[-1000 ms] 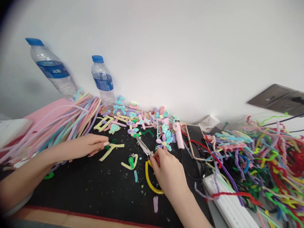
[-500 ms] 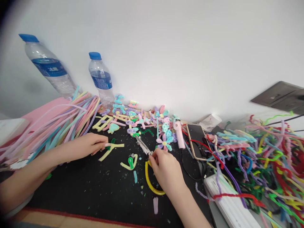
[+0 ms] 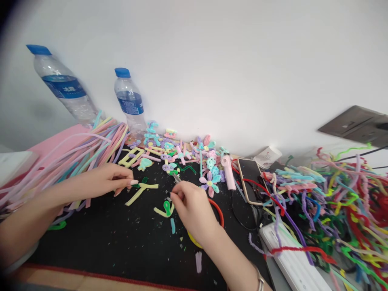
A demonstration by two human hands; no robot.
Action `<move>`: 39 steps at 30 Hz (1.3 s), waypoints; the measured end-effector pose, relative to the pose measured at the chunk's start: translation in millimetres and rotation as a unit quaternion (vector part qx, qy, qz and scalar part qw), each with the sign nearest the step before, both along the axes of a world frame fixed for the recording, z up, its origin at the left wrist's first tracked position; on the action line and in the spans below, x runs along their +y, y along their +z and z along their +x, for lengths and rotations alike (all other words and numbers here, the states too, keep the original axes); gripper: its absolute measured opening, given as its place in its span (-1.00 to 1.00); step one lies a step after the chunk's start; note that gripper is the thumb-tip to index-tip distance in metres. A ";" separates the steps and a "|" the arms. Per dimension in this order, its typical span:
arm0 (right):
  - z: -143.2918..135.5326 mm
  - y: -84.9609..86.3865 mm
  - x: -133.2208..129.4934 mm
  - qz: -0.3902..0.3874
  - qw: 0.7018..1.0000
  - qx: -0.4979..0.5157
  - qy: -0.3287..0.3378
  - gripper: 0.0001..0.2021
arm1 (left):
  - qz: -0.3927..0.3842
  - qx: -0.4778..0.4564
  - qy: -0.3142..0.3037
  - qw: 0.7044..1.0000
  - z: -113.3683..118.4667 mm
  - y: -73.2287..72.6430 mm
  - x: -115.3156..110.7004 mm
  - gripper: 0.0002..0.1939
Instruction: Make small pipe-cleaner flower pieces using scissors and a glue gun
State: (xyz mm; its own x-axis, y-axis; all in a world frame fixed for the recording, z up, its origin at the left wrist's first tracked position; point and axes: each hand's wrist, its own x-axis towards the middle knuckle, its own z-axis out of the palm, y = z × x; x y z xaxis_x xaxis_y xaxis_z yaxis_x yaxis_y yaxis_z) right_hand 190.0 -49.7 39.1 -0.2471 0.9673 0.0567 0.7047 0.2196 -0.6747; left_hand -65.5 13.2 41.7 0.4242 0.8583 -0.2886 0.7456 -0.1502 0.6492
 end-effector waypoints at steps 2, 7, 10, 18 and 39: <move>-13.7 0.5 9.1 -0.021 0.996 0.075 0.035 -0.94 | -0.009 -0.011 -0.077 0.997 5.4 5.6 0.0 -0.65; -41.8 2.5 36.9 -0.089 0.975 0.174 0.101 -0.85 | 0.020 -0.031 -0.121 0.992 24.0 13.1 -1.0 -0.71; -45.4 3.5 47.8 -0.118 0.965 0.202 0.117 -0.80 | 0.029 -0.037 -0.120 0.992 27.3 14.5 -0.8 -0.68; -21.6 9.4 64.3 -0.088 0.980 0.153 0.089 -0.78 | 0.100 0.011 0.055 0.993 15.7 -8.2 4.7 -0.62; -5.5 20.9 77.8 -0.050 0.992 0.116 0.029 -0.90 | 0.020 -0.146 0.066 0.987 25.6 -33.9 -6.0 -0.79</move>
